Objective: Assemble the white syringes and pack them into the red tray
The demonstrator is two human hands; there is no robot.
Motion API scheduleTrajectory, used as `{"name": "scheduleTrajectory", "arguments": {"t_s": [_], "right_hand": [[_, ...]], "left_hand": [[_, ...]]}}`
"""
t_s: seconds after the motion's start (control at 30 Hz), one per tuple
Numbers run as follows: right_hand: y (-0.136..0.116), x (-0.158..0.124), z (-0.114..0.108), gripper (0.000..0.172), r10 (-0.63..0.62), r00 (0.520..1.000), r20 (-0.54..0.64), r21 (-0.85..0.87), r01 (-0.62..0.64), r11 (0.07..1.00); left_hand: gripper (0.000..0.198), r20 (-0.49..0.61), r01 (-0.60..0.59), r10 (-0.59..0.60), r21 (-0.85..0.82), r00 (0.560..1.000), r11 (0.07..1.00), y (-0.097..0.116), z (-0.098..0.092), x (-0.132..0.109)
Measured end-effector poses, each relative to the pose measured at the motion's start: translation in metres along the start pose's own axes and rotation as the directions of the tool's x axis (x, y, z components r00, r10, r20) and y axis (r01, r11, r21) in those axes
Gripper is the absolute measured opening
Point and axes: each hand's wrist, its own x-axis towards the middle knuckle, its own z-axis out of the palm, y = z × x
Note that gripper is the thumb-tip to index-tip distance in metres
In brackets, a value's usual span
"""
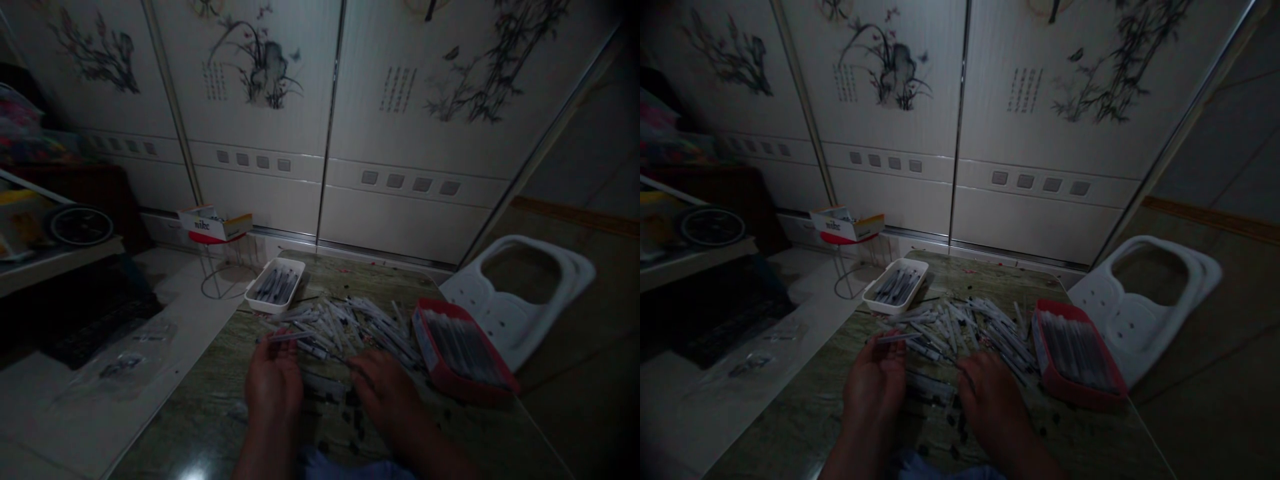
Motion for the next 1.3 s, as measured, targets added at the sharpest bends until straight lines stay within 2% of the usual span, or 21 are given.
{"name": "scheduleTrajectory", "arguments": {"t_s": [0.17, 0.27, 0.4, 0.53, 0.7, 0.9, 1.07, 1.3], "right_hand": [[-0.009, 0.025, -0.007, 0.03, -0.008, 0.996, 0.094, -0.04, 0.012, 0.999], [-0.014, 0.053, -0.001, 0.034, -0.054, 0.991, 0.122, -0.043, 0.06, 0.997], [-0.024, 0.097, 0.021, 0.039, -0.111, 0.985, 0.134, -0.08, 0.123, 0.989], [-0.03, 0.136, 0.046, 0.043, -0.115, 0.984, 0.134, -0.105, 0.129, 0.986], [-0.029, 0.163, 0.071, 0.05, -0.093, 0.982, 0.164, -0.149, 0.118, 0.982], [-0.031, 0.17, 0.088, 0.07, -0.068, 0.974, 0.218, -0.184, 0.109, 0.977], [-0.035, 0.156, 0.081, 0.058, -0.091, 0.965, 0.246, -0.186, 0.139, 0.973], [-0.031, 0.113, 0.058, 0.043, -0.116, 0.96, 0.255, -0.18, 0.164, 0.97]], "left_hand": [[0.015, -0.047, 0.05, -0.052, -0.054, 0.998, 0.997, 0.01, -0.001, 0.003], [0.015, -0.063, 0.07, -0.075, -0.07, 0.995, 0.995, 0.014, -0.001, 0.004], [0.014, -0.083, 0.064, -0.071, -0.082, 0.994, 0.995, 0.017, 0.0, 0.004], [0.013, -0.104, 0.059, -0.066, -0.069, 0.992, 0.996, 0.019, 0.0, 0.005], [0.011, -0.127, 0.041, -0.044, -0.026, 0.991, 0.999, 0.019, -0.003, 0.008], [0.011, -0.131, 0.007, -0.006, 0.005, 0.991, 1.0, 0.017, -0.008, 0.012], [0.011, -0.129, -0.011, 0.012, 0.007, 0.992, 1.0, 0.014, -0.011, 0.015], [0.011, -0.13, -0.038, 0.04, 0.015, 0.991, 0.999, 0.013, -0.013, 0.014]]}}
